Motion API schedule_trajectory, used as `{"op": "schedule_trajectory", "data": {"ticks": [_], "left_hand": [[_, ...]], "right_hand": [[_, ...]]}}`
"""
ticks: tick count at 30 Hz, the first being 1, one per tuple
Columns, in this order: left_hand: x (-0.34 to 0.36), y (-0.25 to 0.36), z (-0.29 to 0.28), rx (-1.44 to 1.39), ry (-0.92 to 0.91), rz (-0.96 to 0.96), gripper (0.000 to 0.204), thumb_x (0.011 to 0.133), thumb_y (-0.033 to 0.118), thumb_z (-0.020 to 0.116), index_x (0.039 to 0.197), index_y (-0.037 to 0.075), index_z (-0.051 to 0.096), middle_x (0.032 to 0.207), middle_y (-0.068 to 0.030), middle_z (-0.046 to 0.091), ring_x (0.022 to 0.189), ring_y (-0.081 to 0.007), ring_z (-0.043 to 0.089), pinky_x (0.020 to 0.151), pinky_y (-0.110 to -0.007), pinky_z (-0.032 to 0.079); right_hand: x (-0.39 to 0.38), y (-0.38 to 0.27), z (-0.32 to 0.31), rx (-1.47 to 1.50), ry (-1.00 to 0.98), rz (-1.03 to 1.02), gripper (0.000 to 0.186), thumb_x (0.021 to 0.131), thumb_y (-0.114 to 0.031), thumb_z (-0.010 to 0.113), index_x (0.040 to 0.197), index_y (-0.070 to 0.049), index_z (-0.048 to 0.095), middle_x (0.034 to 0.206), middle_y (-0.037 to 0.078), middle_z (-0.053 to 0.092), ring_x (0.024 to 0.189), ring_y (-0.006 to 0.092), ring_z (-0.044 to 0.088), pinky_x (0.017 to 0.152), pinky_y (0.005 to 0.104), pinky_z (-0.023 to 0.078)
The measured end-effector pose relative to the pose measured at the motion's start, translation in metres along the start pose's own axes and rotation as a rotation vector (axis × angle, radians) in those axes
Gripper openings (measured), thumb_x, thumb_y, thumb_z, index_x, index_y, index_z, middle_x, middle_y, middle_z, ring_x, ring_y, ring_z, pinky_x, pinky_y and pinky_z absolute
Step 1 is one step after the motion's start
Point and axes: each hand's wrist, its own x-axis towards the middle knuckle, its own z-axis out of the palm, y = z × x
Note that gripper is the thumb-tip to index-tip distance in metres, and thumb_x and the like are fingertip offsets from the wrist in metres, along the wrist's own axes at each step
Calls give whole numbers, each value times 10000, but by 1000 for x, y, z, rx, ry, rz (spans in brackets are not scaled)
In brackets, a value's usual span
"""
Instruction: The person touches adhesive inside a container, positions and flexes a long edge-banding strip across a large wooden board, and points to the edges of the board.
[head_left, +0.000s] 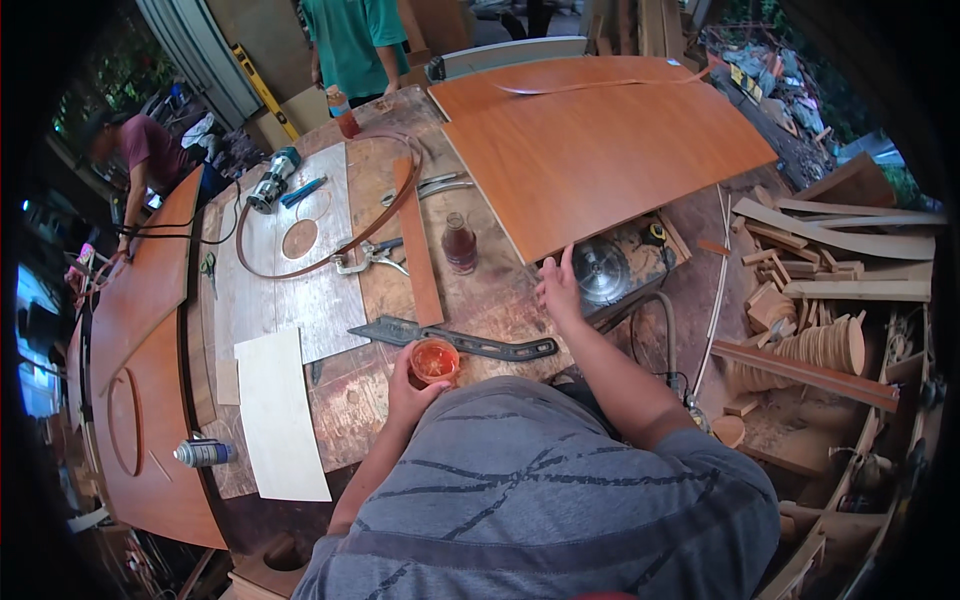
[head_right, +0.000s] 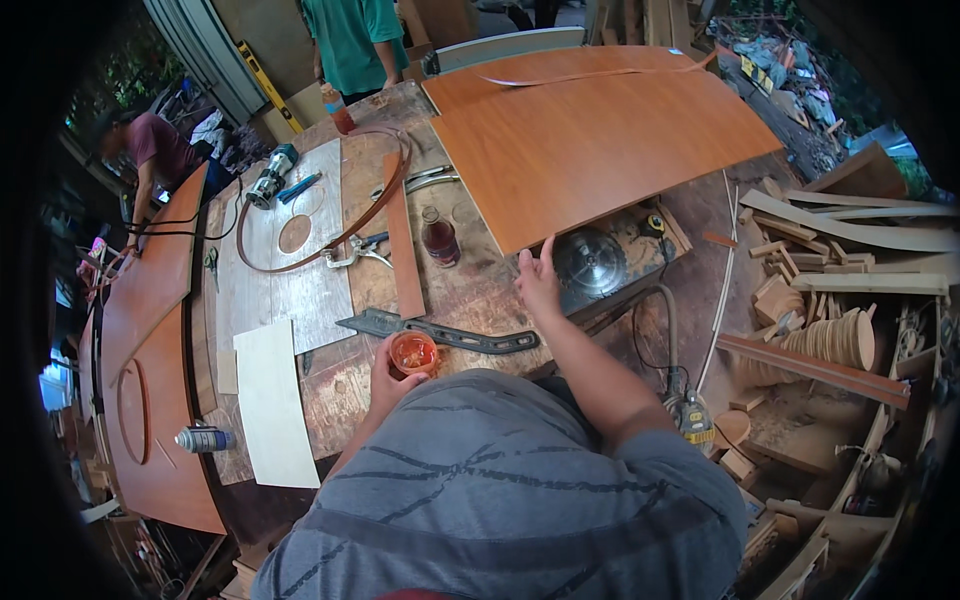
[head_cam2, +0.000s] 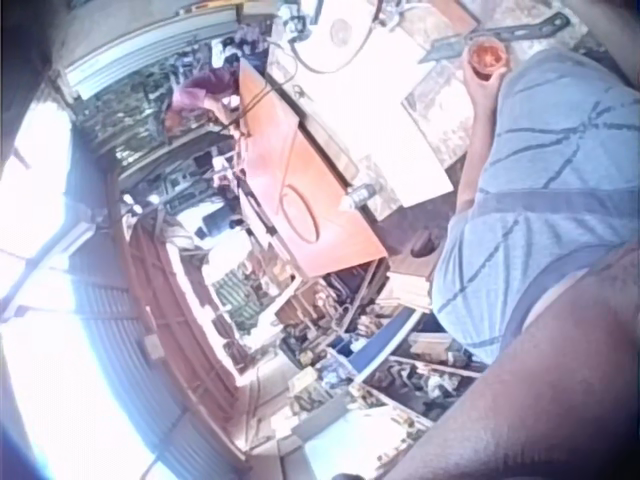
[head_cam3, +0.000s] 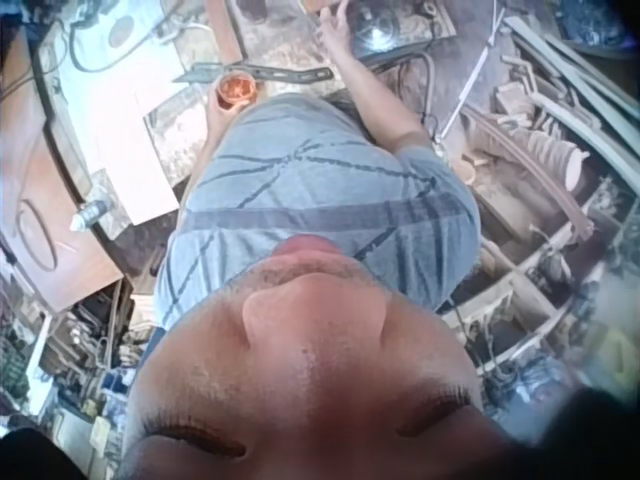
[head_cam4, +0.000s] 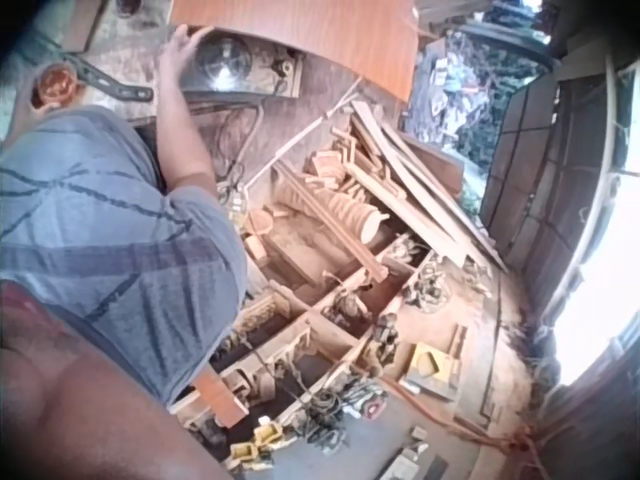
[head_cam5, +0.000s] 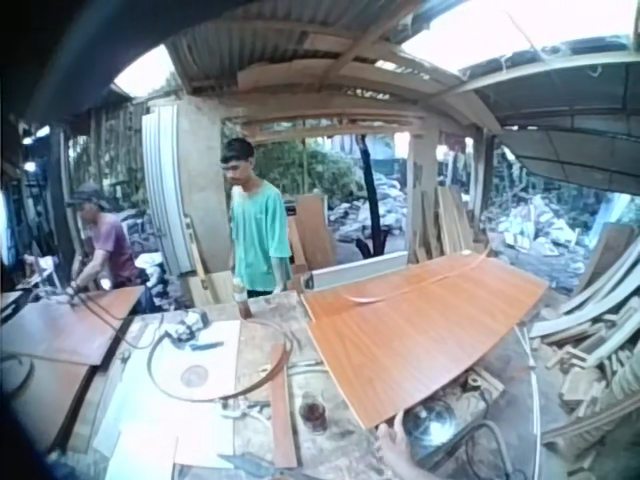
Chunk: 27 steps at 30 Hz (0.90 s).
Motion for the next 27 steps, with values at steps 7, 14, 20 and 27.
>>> {"op": "schedule_trajectory", "data": {"ticks": [7,14,20,27], "left_hand": [[0,-2,-1,90,-2,15,907,635,139,890,1376,-19,392,1292,-147,561,1208,-233,555,1033,-347,439],[-1,0,-1,52,-3,3,897,636,137,888,1373,-12,399,1290,-144,563,1211,-231,553,1034,-347,439],[-1,8,1,87,1,-10,885,644,118,880,1373,-7,395,1290,-140,561,1212,-230,553,1033,-347,443],[-1,13,1,65,-12,-24,886,645,93,874,1376,-5,383,1296,-136,554,1211,-229,552,1031,-350,446]], "right_hand": [[-6,8,3,31,-24,-29,749,1015,-368,493,1563,-205,9,990,58,520,623,67,481,462,193,397],[-15,7,9,8,-35,14,747,1010,-346,512,1564,-204,32,985,41,520,658,58,485,484,180,387],[-20,5,12,89,-57,16,747,1008,-311,524,1564,-212,35,958,39,521,657,55,485,486,184,394],[-27,11,18,3,-100,7,749,1007,-273,527,1564,-181,35,951,24,538,660,49,493,493,181,401]]}}
